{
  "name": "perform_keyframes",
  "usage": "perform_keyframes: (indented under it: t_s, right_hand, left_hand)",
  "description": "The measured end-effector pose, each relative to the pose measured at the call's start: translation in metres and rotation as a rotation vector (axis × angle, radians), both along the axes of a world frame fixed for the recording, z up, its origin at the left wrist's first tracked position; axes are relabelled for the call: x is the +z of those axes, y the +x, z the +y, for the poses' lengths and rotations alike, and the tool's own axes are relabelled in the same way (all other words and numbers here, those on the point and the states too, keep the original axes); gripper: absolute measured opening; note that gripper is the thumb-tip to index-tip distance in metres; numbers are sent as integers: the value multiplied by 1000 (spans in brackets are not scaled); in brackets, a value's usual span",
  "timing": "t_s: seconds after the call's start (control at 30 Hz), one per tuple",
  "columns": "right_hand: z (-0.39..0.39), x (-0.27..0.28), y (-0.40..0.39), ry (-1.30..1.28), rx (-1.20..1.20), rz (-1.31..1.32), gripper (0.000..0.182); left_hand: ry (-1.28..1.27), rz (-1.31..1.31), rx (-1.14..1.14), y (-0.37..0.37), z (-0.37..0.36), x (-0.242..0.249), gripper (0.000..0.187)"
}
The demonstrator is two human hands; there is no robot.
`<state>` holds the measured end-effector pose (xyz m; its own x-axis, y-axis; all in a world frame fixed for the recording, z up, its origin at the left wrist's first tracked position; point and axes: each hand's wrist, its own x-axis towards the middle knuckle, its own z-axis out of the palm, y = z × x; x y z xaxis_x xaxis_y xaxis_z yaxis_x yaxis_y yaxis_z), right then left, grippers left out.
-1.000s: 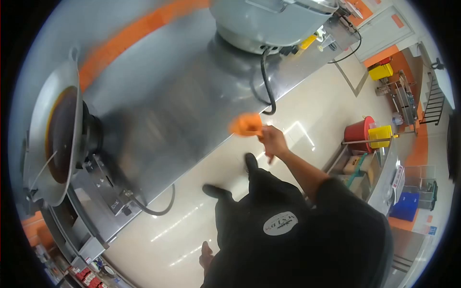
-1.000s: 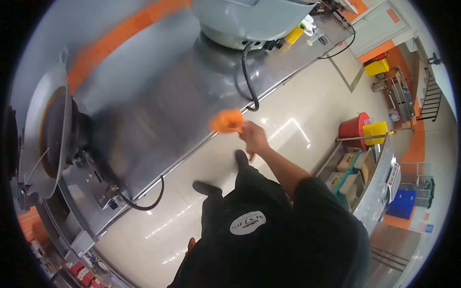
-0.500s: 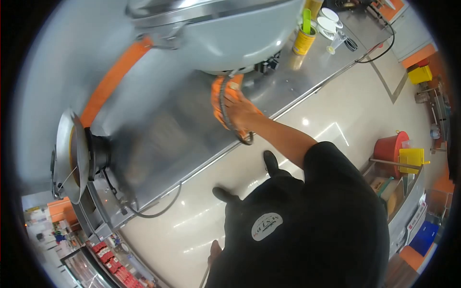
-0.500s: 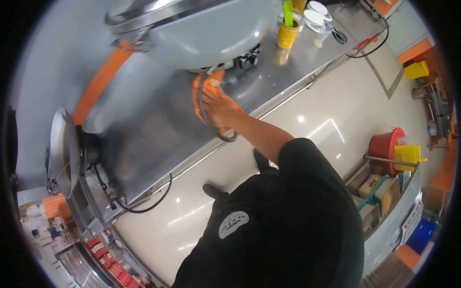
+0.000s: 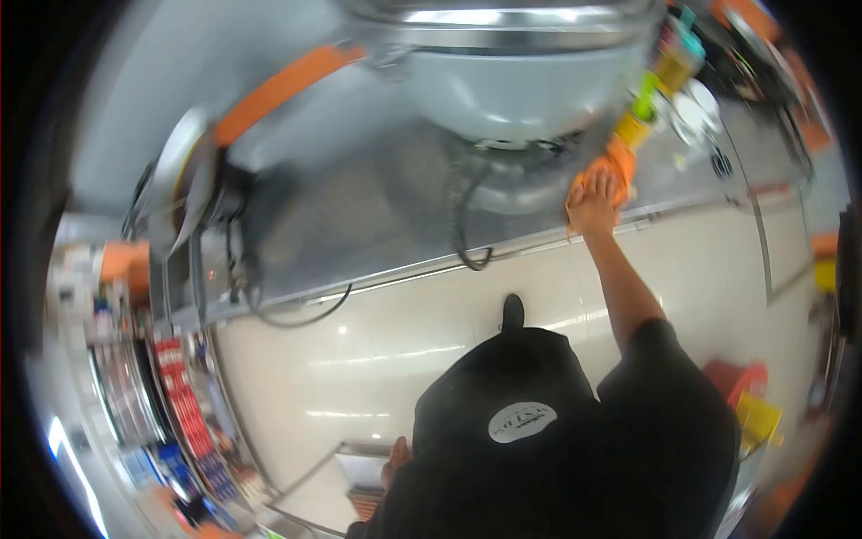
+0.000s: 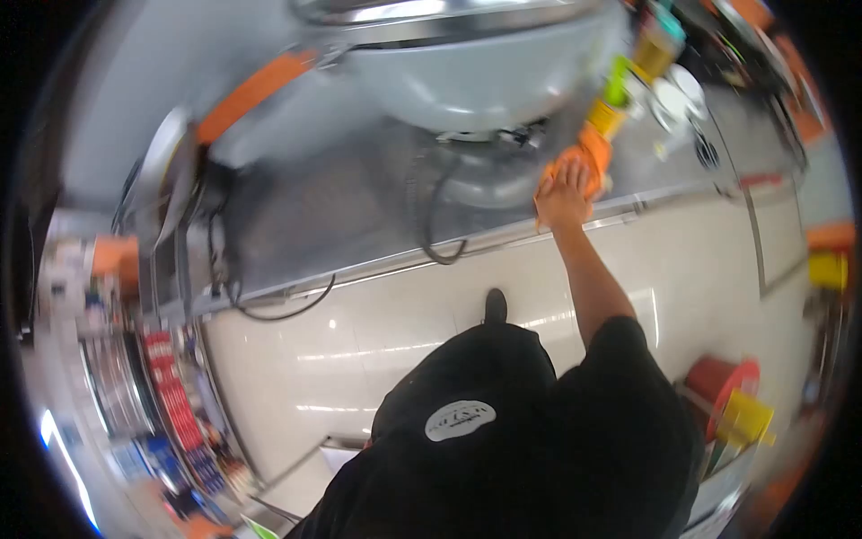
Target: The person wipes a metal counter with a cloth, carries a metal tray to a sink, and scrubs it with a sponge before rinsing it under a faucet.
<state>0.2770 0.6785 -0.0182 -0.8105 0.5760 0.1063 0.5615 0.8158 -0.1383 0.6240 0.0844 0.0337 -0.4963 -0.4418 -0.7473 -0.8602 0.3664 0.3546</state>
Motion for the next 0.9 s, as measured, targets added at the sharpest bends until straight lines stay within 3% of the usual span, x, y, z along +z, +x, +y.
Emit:
perform_keyframes:
  t_s: [0.07, 0.13, 0.17, 0.23, 0.27, 0.33, 0.37, 0.43, 0.53, 0.57, 0.6, 0.63, 0.77, 0.83, 0.9]
  right_hand:
    - [-65, 34, -5, -6, 48, -53, 61]
    - [-112, 30, -8, 6, 500, -172, 57]
    - [-118, 32, -9, 21, 544, -169, 57]
    - [-101, 31, -4, 77, 800, -206, 55]
    - [-74, 25, 1, -48, 740, -112, 52]
    - [7, -33, 10, 40, 703, 206, 47]
    - [19, -20, 30, -92, 338, 174, 39]
    - [48, 10, 64, -1073, -82, 338, 32]
    - [-25, 106, 98, -1140, -179, 421, 43]
    - [-45, 110, 94, -1132, -168, 415, 43]
    - [-65, 112, 87, -1375, 28, 639, 43]
    - [-86, 114, 81, -1607, 234, 866, 43]
    - [-205, 159, -4, -1917, 155, 861, 41]
    - [-251, 141, -54, -1767, -44, 747, 43]
    - [-292, 96, -85, -1091, -98, 507, 49]
  left_hand:
    - [-4, 7, 112, 24, 7, 6, 37]
    - [-4, 3, 214, 44, 19, 9, 37]
    - [-10, -2, 256, 51, 26, 10, 37]
    - [-3, -14, 333, 67, 38, 9, 37]
    - [14, -9, 362, 79, 41, 7, 37]
    - [236, 169, 407, 97, 46, 3, 42]
    - [344, 257, 419, 104, 45, -2, 45]
    - [406, 291, 463, 132, 48, -26, 45]
    - [472, 337, 689, 200, 63, -102, 46]
    - [737, 674, 1046, 251, 77, -175, 47]
    - [473, 41, 660, 219, 74, -103, 45]
    - [367, -54, 618, 201, 84, -73, 45]
    - [298, -2, 678, 187, 94, -81, 45]
    - [270, -1, 689, 169, 89, -77, 45]
    - [235, 0, 693, 137, 78, -70, 45]
